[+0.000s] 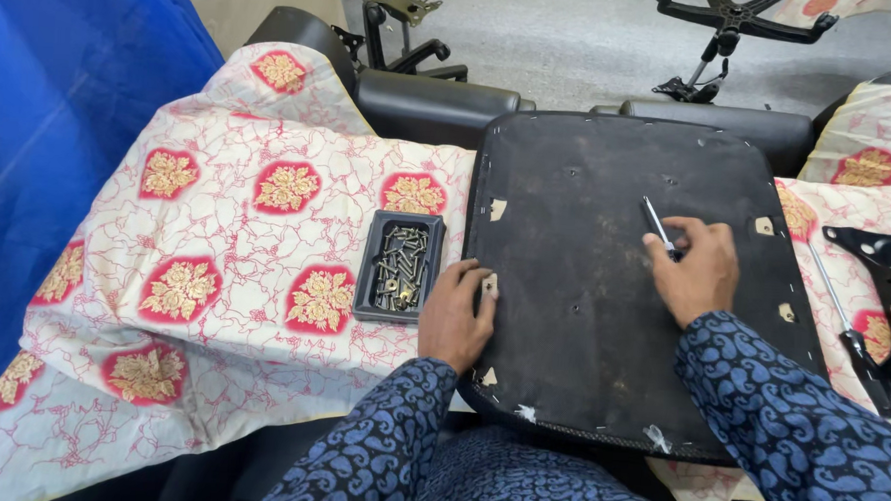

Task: The person uses a screwdriver to fasten screws into a black seat cushion placed on a patterned cloth. They pick screws from a tray, align them with holes in the cushion, and tighten them with the screwdriver.

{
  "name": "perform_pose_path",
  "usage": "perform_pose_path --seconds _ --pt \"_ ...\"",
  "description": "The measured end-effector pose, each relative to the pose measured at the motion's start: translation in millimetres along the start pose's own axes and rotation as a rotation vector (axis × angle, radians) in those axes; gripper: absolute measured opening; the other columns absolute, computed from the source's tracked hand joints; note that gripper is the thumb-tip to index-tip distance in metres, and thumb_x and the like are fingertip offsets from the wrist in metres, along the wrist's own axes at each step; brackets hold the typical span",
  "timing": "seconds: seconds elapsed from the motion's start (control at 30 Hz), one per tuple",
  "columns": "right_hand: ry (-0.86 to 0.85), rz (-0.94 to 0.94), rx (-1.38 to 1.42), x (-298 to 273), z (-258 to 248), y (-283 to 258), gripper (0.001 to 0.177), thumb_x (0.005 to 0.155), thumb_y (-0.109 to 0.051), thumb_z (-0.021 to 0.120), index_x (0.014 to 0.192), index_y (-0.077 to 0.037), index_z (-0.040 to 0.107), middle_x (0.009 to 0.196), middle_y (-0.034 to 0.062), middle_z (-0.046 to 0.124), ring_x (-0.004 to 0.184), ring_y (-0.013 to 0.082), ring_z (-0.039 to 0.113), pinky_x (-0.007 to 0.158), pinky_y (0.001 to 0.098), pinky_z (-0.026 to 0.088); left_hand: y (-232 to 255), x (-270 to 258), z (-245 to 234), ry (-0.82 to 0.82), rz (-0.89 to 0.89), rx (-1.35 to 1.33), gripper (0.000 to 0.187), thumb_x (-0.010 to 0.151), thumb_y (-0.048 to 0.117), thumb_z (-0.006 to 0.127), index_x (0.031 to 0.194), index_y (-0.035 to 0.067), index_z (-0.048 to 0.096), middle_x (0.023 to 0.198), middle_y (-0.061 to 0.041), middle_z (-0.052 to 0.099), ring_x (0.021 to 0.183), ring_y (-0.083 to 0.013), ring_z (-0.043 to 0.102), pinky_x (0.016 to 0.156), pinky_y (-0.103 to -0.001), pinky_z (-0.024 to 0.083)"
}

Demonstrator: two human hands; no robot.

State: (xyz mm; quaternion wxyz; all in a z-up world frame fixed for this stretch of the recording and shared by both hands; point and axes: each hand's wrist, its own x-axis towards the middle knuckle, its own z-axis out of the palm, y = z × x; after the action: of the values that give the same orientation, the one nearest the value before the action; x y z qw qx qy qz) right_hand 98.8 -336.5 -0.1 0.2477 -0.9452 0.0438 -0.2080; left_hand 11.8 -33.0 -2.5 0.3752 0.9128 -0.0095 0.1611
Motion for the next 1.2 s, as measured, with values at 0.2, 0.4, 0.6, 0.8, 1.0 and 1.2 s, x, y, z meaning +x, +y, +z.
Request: perform_pose_path --seconds 0.2,0.4,0.6,0.8,1.0,1.2 --pt "-0.206 -0.07 0.196 -23 34 -66 0.023 0.087 -0.027 0.077 0.105 -0.013 0.079 0.097 0.0085 0.06 0.089 0.0232 0.064 0.081 0.0386 0.052 -45 32 -23 0.075 -0.252 0.159 0.025 0.09 0.024 0.068 0.112 0.012 0.072 0.113 -0.01 0.068 0.106 -0.0308 0.066 0.09 -0.044 0.052" --pt "-0.404 -0.17 0.187 -44 54 -111 0.025 0.088 -0.024 0.073 0.111 -0.015 0.074 0.092 0.004 0.06 0.087 0.0192 0.063 0.087 0.0384 0.049 -101 58 -53 -0.012 -0.333 0.306 0.029 0.086 0.022 0.073 0.113 0.012 0.073 0.111 -0.011 0.069 0.106 -0.0321 0.066 0.091 -0.045 0.052" --pt "-0.335 -0.318 0.178 -52 46 -113 0.025 0.089 -0.022 0.07 0.112 -0.014 0.073 0.083 0.0017 0.058 0.083 0.0195 0.059 0.082 0.0389 0.046 -123 81 -51 -0.135 -0.291 0.317 0.033 0.083 0.021 0.076 0.114 0.011 0.073 0.112 -0.011 0.07 0.108 -0.0314 0.066 0.093 -0.044 0.052" --pt "-0.42 -0.345 0.205 -40 42 -108 0.022 0.092 -0.022 0.067 0.112 -0.014 0.073 0.076 0.0011 0.058 0.072 0.0164 0.059 0.074 0.0348 0.05 -122 110 -43 -0.222 -0.104 0.391 0.029 0.082 0.02 0.076 0.111 0.012 0.076 0.114 -0.01 0.071 0.108 -0.0324 0.066 0.092 -0.046 0.052" --pt "-0.58 -0.31 0.247 -16 40 -102 0.022 0.091 -0.024 0.068 0.11 -0.016 0.074 0.068 -0.0014 0.061 0.059 0.0151 0.06 0.063 0.0347 0.053 -110 120 -25 -0.311 0.004 0.443 0.023 0.083 0.019 0.074 0.105 0.012 0.078 0.109 -0.008 0.07 0.101 -0.0316 0.068 0.087 -0.045 0.054" --pt "-0.609 -0.225 0.148 -11 48 -102 0.02 0.093 -0.027 0.067 0.109 -0.018 0.073 0.059 0.0016 0.058 0.053 0.0161 0.059 0.061 0.0352 0.052 -110 114 -18 -0.28 -0.063 0.42 0.019 0.086 0.018 0.074 0.104 0.015 0.08 0.106 -0.007 0.07 0.1 -0.0306 0.068 0.085 -0.045 0.054"
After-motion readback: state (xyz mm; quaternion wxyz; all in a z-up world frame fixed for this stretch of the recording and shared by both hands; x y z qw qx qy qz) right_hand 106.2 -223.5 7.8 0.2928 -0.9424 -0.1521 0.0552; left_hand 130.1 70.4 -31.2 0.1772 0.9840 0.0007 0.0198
